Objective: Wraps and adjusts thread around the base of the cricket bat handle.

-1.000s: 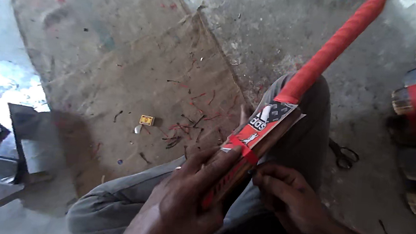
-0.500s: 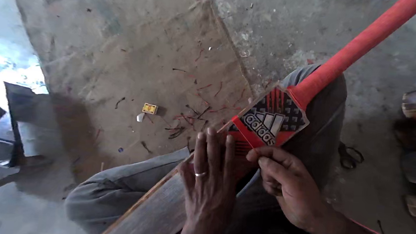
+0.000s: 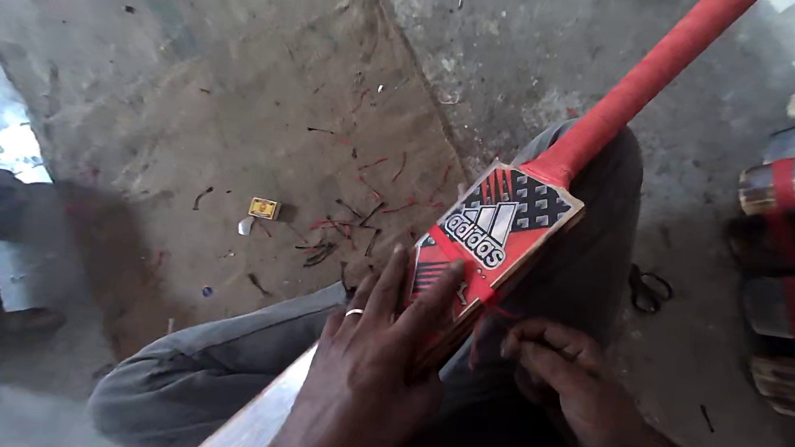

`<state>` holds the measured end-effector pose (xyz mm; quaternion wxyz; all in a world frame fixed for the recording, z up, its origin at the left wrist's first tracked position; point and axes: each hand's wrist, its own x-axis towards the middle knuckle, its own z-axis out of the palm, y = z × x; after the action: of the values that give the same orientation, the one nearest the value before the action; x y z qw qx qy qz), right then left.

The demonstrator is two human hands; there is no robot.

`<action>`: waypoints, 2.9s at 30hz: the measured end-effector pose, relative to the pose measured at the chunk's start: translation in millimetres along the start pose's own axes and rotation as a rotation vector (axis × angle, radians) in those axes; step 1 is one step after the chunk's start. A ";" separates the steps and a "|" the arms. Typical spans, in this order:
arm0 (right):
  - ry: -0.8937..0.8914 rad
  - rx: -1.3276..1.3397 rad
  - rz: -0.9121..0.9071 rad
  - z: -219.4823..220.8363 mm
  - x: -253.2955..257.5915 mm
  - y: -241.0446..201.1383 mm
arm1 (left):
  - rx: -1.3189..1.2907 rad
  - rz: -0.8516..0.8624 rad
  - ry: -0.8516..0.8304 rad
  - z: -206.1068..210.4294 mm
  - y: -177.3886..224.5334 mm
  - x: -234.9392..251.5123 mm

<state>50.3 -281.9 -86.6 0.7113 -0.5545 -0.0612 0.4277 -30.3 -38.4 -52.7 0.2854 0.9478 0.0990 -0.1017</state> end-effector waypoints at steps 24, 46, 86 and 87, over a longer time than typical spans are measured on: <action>0.143 0.151 0.119 6.4 4.6 2.4 | 0.677 -0.078 0.399 47.0 16.0 -13.6; -0.123 0.235 -0.010 16.9 14.7 -12.9 | -0.332 0.093 -0.221 -46.4 -4.9 -1.7; -0.039 0.113 0.071 37.1 54.6 -39.8 | 0.173 -0.016 0.304 -24.8 7.2 -11.4; -0.037 0.122 0.085 41.5 57.7 -42.3 | 0.353 -0.040 0.360 -5.7 19.8 -17.5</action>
<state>86.0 -213.2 -57.7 0.7238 -0.5041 -0.0245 0.4706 -41.5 -53.6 -33.4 0.0912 0.9837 0.1475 0.0475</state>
